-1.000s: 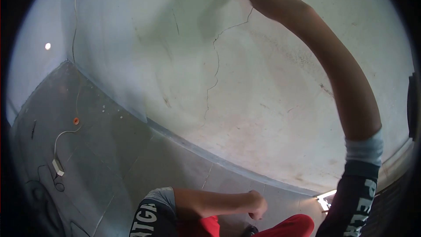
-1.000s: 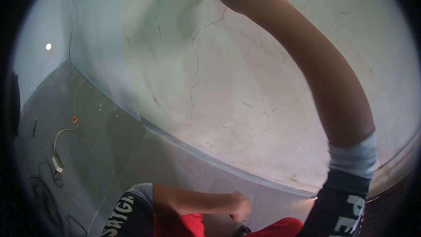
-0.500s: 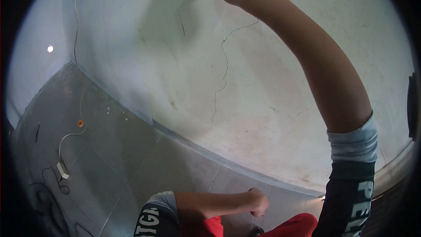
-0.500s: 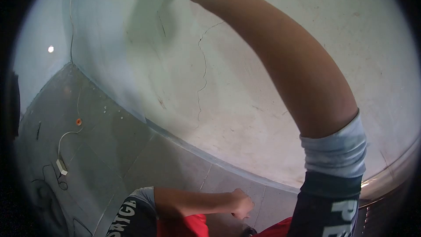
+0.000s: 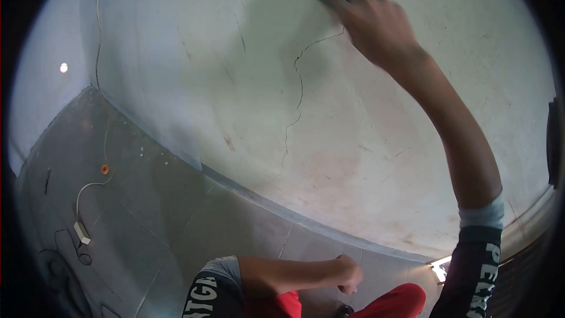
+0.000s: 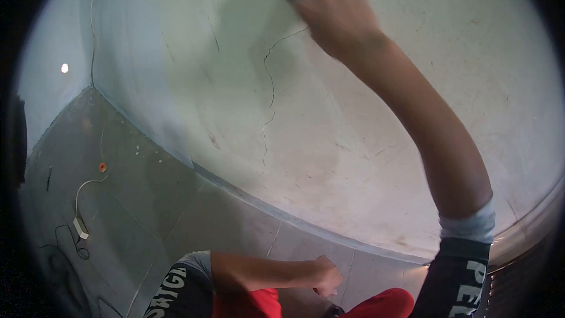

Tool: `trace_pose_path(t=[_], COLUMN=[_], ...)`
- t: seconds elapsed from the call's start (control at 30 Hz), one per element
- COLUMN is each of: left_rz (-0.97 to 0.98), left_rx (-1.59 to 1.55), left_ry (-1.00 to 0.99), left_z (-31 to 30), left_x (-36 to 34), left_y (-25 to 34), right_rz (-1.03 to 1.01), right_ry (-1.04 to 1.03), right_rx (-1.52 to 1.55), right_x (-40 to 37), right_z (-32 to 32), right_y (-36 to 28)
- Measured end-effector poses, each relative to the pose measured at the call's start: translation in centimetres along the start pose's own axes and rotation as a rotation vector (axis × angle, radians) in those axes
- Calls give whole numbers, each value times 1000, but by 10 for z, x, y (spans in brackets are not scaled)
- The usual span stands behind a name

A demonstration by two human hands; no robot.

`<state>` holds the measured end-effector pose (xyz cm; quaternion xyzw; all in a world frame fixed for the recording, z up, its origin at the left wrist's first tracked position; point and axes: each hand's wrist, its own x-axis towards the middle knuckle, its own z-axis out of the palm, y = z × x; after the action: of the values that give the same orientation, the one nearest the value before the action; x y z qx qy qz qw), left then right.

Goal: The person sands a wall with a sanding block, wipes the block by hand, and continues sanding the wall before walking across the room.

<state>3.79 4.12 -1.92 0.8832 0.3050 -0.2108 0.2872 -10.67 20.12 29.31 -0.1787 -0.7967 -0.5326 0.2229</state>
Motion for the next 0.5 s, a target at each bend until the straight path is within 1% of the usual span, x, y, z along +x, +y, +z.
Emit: trace_pose_path(t=[0.03, 0.07, 0.1, 0.13, 0.2, 0.27, 0.33, 0.4, 0.43, 0.5], left_rz=[19, 42, 37, 18, 2, 25, 34, 42, 47, 47], left_rx=[-10, -26, -35, -47, -68, -8, -27, -37, -36, -39], left_ry=[55, 107, 97, 118, 141, 75, 74, 77, 88, 98], left_z=[0, 3, 6, 5, 3, 3, 7, 10, 10, 9], left_x=[0, 1, 2, 2, 5, 5, 1, -2, -3, -5], left_y=[-1, 1, 2, 2, 6, 7, 13, 15, 14, 11], right_rz=[-15, 23, 60, 57, 3, -17, -5, -43, -45, -34], right_ry=[-27, -133, -241, -236, 87, -178, 43, 62, 61, -7], right_rx=[32, 32, 37, 46, 40, 19, -40, -37, -43, 30], right_x=[32, 59, 75, 71, 56, 36, -27, -87, -99, -109], right_z=[-2, -22, -37, -34, -25, -32, -10, -3, -3, -2], right_y=[-6, -22, -33, -34, -31, -24, -21, -10, -6, -3])
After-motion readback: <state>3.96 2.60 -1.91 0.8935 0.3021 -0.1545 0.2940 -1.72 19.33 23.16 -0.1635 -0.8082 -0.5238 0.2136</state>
